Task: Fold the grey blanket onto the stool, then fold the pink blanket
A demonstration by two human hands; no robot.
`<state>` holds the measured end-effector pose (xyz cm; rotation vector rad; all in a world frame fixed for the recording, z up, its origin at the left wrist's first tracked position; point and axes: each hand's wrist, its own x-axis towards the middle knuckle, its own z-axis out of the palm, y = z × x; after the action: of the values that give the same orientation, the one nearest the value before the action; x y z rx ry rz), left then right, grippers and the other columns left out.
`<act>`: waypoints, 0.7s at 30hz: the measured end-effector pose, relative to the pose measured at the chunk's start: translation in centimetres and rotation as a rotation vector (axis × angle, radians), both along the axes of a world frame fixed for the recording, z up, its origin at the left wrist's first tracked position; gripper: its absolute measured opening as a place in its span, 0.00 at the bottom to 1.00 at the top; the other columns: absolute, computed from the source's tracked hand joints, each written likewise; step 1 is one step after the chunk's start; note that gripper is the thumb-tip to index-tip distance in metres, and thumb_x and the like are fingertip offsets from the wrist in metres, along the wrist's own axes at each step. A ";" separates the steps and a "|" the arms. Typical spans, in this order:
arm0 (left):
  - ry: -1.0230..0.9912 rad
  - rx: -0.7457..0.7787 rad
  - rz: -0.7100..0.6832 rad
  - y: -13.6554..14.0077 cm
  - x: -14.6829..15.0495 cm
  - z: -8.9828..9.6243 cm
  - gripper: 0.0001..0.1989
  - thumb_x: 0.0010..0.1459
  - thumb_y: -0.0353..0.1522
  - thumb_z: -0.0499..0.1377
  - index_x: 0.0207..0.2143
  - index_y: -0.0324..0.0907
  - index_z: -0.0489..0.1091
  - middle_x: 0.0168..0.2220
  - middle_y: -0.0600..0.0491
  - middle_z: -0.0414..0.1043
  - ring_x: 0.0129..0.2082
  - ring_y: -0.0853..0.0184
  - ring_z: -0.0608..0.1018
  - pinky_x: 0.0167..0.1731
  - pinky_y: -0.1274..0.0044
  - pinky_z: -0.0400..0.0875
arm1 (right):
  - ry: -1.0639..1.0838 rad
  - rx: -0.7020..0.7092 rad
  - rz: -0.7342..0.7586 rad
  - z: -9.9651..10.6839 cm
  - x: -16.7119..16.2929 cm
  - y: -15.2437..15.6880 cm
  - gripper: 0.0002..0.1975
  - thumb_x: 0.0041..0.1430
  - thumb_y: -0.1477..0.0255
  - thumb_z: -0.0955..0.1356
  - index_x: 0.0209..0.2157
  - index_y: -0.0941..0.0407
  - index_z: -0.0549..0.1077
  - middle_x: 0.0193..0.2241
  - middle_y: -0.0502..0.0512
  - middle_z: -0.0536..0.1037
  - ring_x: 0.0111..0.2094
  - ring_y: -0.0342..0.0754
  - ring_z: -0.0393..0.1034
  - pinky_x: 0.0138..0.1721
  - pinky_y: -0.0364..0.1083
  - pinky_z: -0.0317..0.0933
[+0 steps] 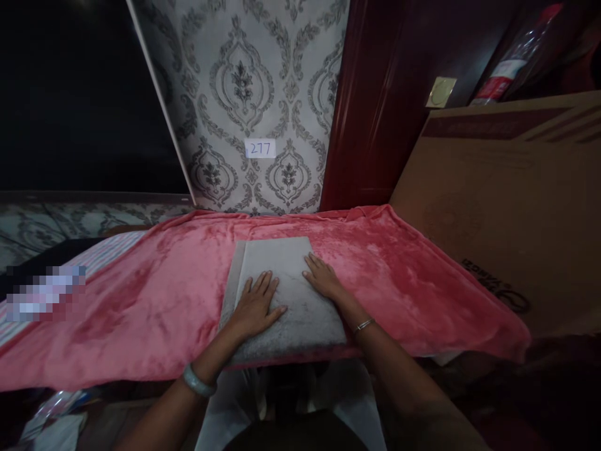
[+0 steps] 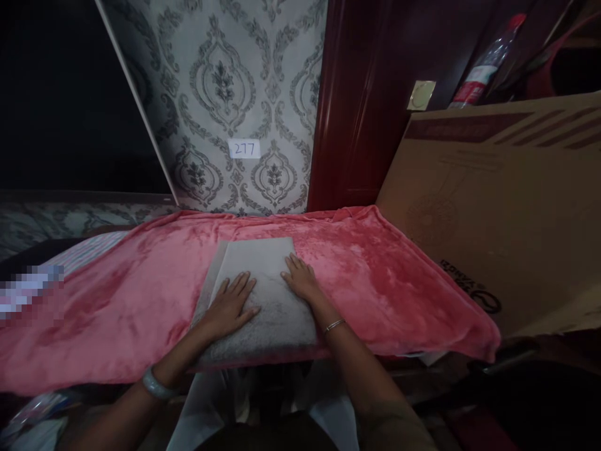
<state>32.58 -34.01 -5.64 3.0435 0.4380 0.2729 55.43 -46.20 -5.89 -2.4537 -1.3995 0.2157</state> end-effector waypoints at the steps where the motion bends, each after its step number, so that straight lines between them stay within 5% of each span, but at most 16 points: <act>1: 0.008 -0.004 0.004 -0.1 0.0 0.1 0.39 0.64 0.53 0.47 0.69 0.38 0.50 0.71 0.37 0.44 0.71 0.52 0.49 0.67 0.54 0.45 | 0.001 0.012 0.000 -0.2 0.1 0.0 0.31 0.70 0.61 0.55 0.70 0.56 0.48 0.72 0.58 0.42 0.71 0.55 0.39 0.67 0.59 0.42; 8: 0.010 -0.069 -0.036 0.4 0.1 0.6 0.39 0.63 0.52 0.49 0.68 0.37 0.53 0.71 0.37 0.44 0.71 0.51 0.50 0.66 0.52 0.45 | -0.002 0.148 0.023 -2.5 1.9 -0.1 0.30 0.69 0.64 0.57 0.69 0.57 0.53 0.70 0.61 0.50 0.70 0.53 0.44 0.66 0.57 0.47; 13: -0.127 -0.139 -0.173 4.3 -2.7 0.5 0.25 0.69 0.41 0.45 0.61 0.44 0.66 0.66 0.45 0.60 0.67 0.60 0.61 0.65 0.59 0.56 | -0.012 0.279 0.119 -4.4 3.4 -2.7 0.29 0.68 0.65 0.57 0.68 0.56 0.57 0.68 0.61 0.56 0.68 0.53 0.50 0.67 0.59 0.48; 17: -0.196 -0.026 -0.092 8.6 -7.0 -0.5 0.23 0.67 0.31 0.45 0.61 0.46 0.67 0.64 0.46 0.63 0.66 0.58 0.64 0.63 0.57 0.61 | -0.032 0.352 0.189 -5.5 3.5 -6.7 0.29 0.68 0.66 0.56 0.69 0.55 0.56 0.68 0.61 0.56 0.68 0.54 0.50 0.67 0.60 0.47; 21: -0.137 0.118 -0.078 9.9 -9.7 -1.1 0.29 0.64 0.24 0.46 0.64 0.52 0.62 0.68 0.47 0.55 0.67 0.56 0.61 0.62 0.56 0.61 | -0.081 0.365 0.257 -6.0 2.3 -9.7 0.32 0.68 0.65 0.59 0.71 0.50 0.47 0.70 0.59 0.48 0.70 0.55 0.45 0.67 0.62 0.47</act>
<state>22.83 -24.09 -6.77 3.1201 0.3034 0.5175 57.77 -55.92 -11.86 -2.0078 -1.6240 -0.0797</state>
